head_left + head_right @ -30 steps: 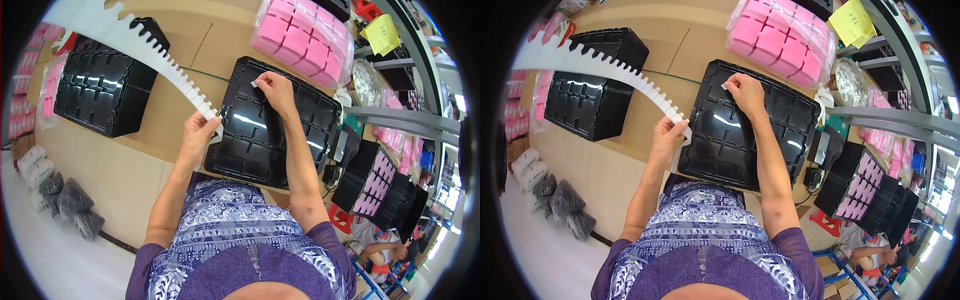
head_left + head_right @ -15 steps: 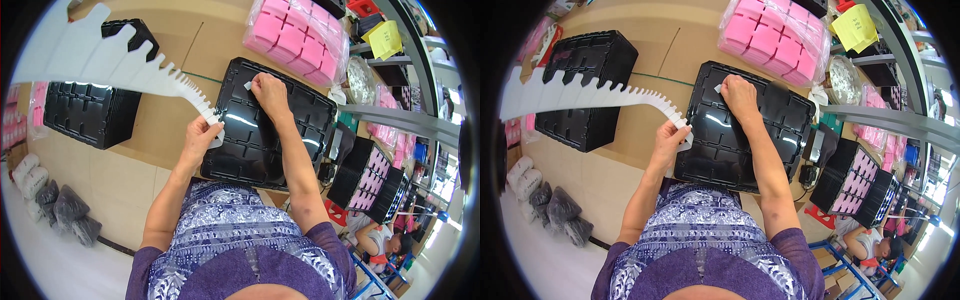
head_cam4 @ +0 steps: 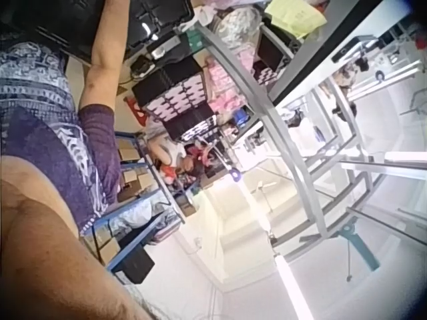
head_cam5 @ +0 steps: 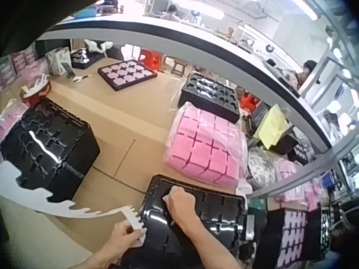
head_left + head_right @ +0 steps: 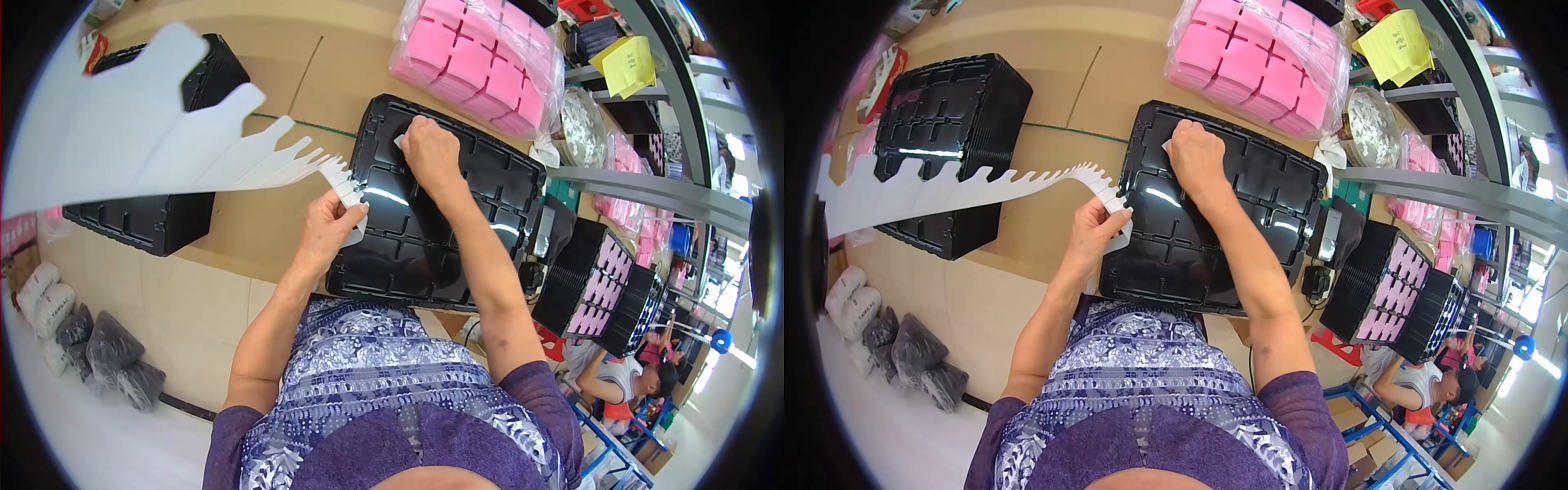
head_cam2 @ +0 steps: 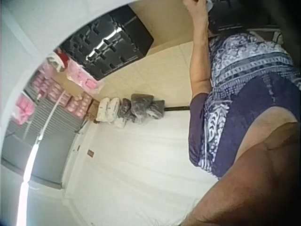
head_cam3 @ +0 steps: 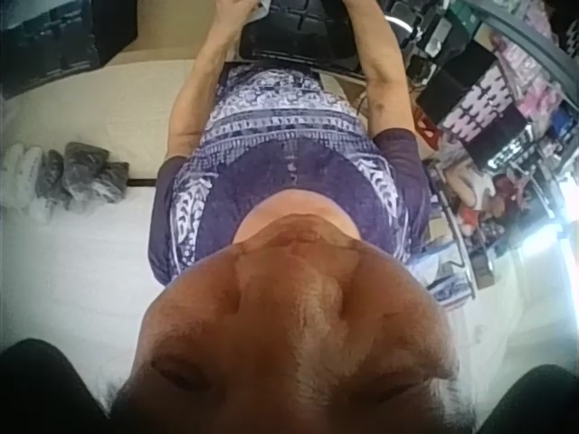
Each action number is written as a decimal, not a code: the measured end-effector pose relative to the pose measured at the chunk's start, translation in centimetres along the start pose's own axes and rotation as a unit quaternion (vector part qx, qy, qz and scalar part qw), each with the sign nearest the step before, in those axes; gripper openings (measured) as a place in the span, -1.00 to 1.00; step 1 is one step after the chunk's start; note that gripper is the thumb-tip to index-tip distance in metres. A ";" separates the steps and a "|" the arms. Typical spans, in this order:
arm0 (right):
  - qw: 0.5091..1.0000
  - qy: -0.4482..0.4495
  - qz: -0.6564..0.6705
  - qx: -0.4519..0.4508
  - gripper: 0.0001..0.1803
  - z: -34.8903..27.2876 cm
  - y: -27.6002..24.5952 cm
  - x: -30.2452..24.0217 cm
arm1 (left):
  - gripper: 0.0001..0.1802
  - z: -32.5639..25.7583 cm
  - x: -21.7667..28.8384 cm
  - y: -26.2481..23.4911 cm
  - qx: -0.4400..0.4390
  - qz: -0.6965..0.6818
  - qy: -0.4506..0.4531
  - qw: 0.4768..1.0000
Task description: The person places pink foam blocks into a black plastic divider tray by hand.
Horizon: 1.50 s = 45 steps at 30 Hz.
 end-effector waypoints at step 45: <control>0.848 0.182 0.497 0.014 -0.89 -2.4 -2.5 4.5 | -0.93 -0.2 0.6 0.2 -0.003 0.028 0.000 1.000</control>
Point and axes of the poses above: each hand's wrist, its own z-axis towards the middle knuckle, its own y-axis out of the palm, x = y × z, the point moved 3 cm from there along z, towards the middle knuckle, and after that the axes turned 12 degrees about -z, right-handed, at the moved point
